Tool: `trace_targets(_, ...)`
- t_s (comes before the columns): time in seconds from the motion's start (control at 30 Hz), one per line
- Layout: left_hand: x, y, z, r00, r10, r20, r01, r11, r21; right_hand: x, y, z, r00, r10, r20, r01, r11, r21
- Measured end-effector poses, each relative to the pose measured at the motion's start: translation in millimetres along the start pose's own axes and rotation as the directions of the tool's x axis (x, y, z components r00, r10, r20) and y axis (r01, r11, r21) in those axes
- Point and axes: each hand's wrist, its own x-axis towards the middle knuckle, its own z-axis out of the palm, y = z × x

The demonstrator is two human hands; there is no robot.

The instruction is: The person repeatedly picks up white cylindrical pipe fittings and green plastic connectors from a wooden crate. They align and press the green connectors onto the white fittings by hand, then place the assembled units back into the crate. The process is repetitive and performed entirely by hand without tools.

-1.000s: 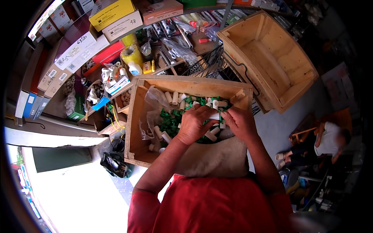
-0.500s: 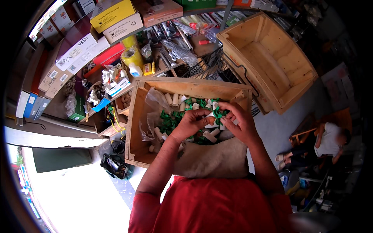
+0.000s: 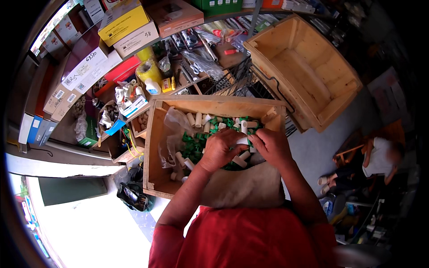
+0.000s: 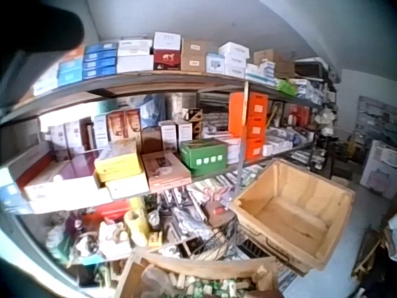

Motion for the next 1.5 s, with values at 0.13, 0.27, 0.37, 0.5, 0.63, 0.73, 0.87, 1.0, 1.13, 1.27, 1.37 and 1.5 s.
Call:
trace_targets(0.13,-4.3,-7.6,5.6,0.983,-0.184,-0.021,0.177,0.968,-0.175,-0.2,-5.1,1.8,0.993,0.102,-0.061,-0.087,0.973,0.213)
trace_targets(0.27,-7.7,-13.1,3.0,0.869,-0.451,0.205,0.487,0.706,-0.513,3.1,-16.4,-5.8,0.995,0.095,-0.031,-0.076,0.920,0.383)
trace_targets(0.37,-6.2,-15.5,1.9,0.879,-0.390,0.275,0.471,0.618,-0.630,4.2,-14.0,-9.7,1.000,0.003,-0.009,0.000,0.935,0.354)
trace_targets(0.5,-5.6,-15.2,-2.8,0.837,-0.361,0.410,0.547,0.550,-0.632,4.5,-12.7,-10.6,0.999,-0.051,0.012,0.044,0.941,0.336)
trace_targets(0.63,-3.0,-7.3,-3.3,0.877,-0.305,0.371,0.479,0.614,-0.627,2.2,-6.4,-8.7,0.998,-0.057,0.016,0.048,0.939,0.342)
trace_targets(0.73,-5.3,-7.4,7.4,0.937,-0.234,0.259,0.338,0.793,-0.506,-2.0,7.7,2.0,0.999,-0.038,-0.032,0.047,0.933,0.358)
trace_targets(0.87,-6.0,-7.4,13.3,0.948,-0.253,0.195,0.319,0.787,-0.529,0.4,0.3,0.2,0.999,0.010,-0.037,0.007,0.904,0.427)
trace_targets(1.0,-3.5,-4.3,4.5,0.865,-0.424,0.269,0.500,0.675,-0.542,3.3,-10.5,-8.3,0.998,0.061,-0.003,-0.054,0.903,0.427)
trace_targets(1.13,-5.4,-23.9,10.0,0.901,-0.418,0.115,0.392,0.673,-0.627,4.0,-5.2,-1.6,0.989,0.063,-0.137,0.004,0.896,0.443)
trace_targets(1.27,-3.5,-29.8,6.4,0.901,-0.435,0.000,0.291,0.602,-0.744,3.8,2.5,-0.5,0.970,0.140,-0.197,0.045,0.694,0.719)
trace_targets(1.37,-1.0,-28.6,1.7,0.880,-0.473,-0.035,0.276,0.571,-0.773,10.2,10.4,-23.0,0.922,0.187,-0.338,0.142,0.650,0.746)
trace_targets(1.5,-4.0,-26.6,-7.9,0.860,-0.507,-0.062,0.277,0.565,-0.777,28.8,-11.4,-95.5,0.798,0.305,-0.519,0.117,0.767,0.631)
